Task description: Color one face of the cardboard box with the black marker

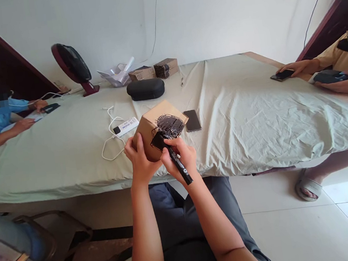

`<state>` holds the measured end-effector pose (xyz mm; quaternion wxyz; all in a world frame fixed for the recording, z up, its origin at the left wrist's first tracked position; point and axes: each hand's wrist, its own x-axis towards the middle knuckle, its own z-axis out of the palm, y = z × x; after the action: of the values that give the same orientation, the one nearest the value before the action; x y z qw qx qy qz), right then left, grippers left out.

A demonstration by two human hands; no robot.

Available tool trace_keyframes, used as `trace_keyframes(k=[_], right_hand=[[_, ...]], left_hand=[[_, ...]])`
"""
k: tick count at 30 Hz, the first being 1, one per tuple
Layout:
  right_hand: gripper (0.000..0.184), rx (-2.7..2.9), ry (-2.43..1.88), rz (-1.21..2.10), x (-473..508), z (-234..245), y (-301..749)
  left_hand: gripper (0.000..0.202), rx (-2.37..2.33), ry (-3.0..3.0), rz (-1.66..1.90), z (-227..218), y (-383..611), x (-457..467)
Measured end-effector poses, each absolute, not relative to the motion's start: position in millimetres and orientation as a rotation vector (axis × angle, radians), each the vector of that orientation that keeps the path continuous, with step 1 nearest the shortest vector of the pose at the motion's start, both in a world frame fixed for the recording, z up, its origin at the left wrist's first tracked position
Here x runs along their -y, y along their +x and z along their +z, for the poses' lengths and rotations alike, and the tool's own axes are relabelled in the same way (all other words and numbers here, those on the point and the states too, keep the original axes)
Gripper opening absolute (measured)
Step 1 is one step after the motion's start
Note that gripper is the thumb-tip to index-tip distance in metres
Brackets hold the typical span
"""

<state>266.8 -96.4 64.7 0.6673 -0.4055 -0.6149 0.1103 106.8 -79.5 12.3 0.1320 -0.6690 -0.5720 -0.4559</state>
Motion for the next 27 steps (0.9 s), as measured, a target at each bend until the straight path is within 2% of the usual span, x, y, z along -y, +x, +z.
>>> trace_keyframes(k=[5,10,15,23,27], right_hand=[[0.016,1.268,-0.869,0.347,95.2,60.7,270.8],[0.005,1.290,-0.865,0.516,98.2,75.1,277.2],[0.001,1.209,-0.941,0.560,90.2,80.3,285.7],[0.008,1.152,-0.838,0.826,85.0,79.1,301.5],[0.008,1.139,-0.762,0.797,86.2,73.2,298.2]], left_hand=[[0.124,1.579,-2.023,-1.380,9.6,94.8,79.3],[0.124,1.467,-2.275,-1.391,10.2,76.2,82.1],[0.127,1.448,-2.295,-1.440,9.0,67.9,82.4],[0.129,1.553,-2.189,-1.392,6.4,66.8,81.5],[0.128,1.585,-2.160,-1.414,6.2,68.5,81.3]])
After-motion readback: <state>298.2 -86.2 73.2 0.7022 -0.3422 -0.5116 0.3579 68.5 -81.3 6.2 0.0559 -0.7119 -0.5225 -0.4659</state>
